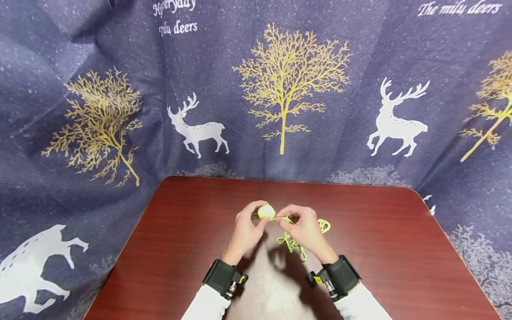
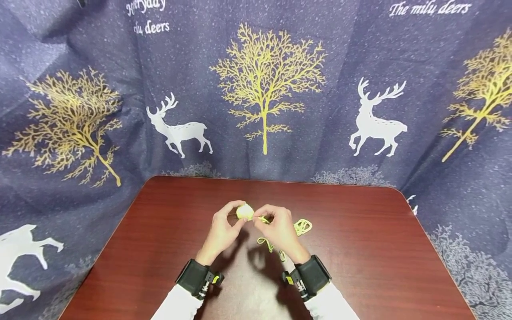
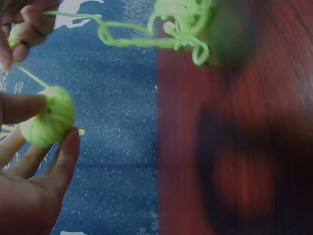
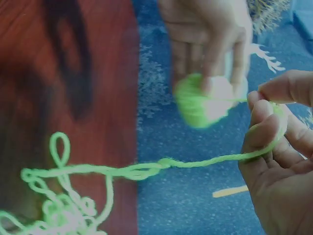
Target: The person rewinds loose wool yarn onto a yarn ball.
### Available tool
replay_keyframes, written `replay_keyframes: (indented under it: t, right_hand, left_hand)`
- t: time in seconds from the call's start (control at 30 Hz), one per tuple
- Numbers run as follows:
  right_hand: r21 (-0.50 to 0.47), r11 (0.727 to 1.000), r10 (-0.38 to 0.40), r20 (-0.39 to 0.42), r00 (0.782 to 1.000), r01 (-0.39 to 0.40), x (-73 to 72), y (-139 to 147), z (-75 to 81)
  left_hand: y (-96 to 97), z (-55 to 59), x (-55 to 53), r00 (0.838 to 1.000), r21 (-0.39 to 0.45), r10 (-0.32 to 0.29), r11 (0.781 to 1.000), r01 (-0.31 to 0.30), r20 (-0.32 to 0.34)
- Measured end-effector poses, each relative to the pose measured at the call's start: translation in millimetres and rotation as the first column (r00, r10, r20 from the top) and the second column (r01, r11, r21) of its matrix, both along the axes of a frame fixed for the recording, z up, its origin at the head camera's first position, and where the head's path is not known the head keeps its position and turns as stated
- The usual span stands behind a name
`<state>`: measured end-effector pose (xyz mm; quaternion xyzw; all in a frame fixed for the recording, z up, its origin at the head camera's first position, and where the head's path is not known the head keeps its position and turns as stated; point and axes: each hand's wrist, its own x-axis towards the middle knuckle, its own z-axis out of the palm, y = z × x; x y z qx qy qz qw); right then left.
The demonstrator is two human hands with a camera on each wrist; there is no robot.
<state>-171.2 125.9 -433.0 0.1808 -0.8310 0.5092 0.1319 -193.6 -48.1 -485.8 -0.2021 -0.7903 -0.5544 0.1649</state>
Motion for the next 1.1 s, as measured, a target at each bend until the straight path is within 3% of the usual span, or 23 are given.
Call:
replay_keyframes:
  t: [0.1, 0.17, 0.37, 0.5, 0.6, 0.63, 0.73, 0.83, 0.9, 1.0, 1.07, 1.1]
  right_hand:
    - [-0.031, 0.999, 0.022, 0.037, 0.999, -0.021, -6.9, 8, 6.7]
    - [-0.062, 0.998, 0.032, 0.069, 0.997, -0.028, -14.7, 14, 6.5]
    - [-0.192, 0.981, 0.056, 0.191, 0.980, -0.019, -36.6, 28, 11.7]
    - [-0.282, 0.959, 0.084, 0.236, 0.968, -0.015, -49.0, 33, 8.4]
    - [-0.365, 0.931, 0.135, 0.267, 0.954, -0.030, -54.7, 33, 0.4]
    - [-0.386, 0.922, 0.150, 0.280, 0.948, -0.032, -55.1, 33, -3.0]
    - [-0.446, 0.894, 0.197, 0.319, 0.927, -0.036, -54.1, 28, -14.7]
    - [-0.465, 0.885, 0.215, 0.336, 0.917, -0.037, -49.9, 22, -24.9]
    - [-0.444, 0.895, 0.208, 0.325, 0.923, -0.045, -46.1, 18, -30.2]
    - [-0.319, 0.945, 0.154, 0.255, 0.955, -0.067, -40.0, 12, -35.1]
    - [-0.199, 0.977, 0.109, 0.184, 0.977, -0.072, -35.6, 10, -36.8]
    - [-0.136, 0.988, 0.089, 0.143, 0.986, -0.069, -33.5, 9, -37.0]
  left_hand:
    - [-2.9, -2.1, 1.9, 0.997, -0.073, -0.082, 0.994, 0.083, 0.008]
    - [-5.3, -2.2, 4.5, 0.988, -0.108, -0.150, 0.982, 0.155, 0.046]
    - [-9.2, 3.0, 13.1, 0.931, -0.106, -0.340, 0.929, 0.355, 0.136]
    - [-10.0, 11.7, 17.8, 0.871, 0.017, -0.468, 0.882, 0.471, 0.152]
    - [-9.5, 20.7, 19.1, 0.818, 0.173, -0.565, 0.821, 0.543, 0.111]
    - [-9.1, 23.7, 19.3, 0.811, 0.219, -0.579, 0.805, 0.552, 0.082]
    - [-6.3, 31.4, 17.8, 0.829, 0.347, -0.559, 0.773, 0.531, -0.024]
    - [-1.1, 39.3, 15.4, 0.890, 0.512, -0.453, 0.751, 0.417, -0.060]
    - [2.6, 43.8, 13.5, 0.928, 0.638, -0.372, 0.708, 0.302, -0.026]
    - [7.3, 47.3, 8.4, 0.968, 0.778, -0.245, 0.619, 0.110, 0.058]
    - [9.5, 47.6, 2.8, 0.982, 0.810, -0.147, 0.586, -0.008, 0.116]
    - [10.2, 47.1, -0.4, 0.985, 0.810, -0.099, 0.583, -0.055, 0.139]
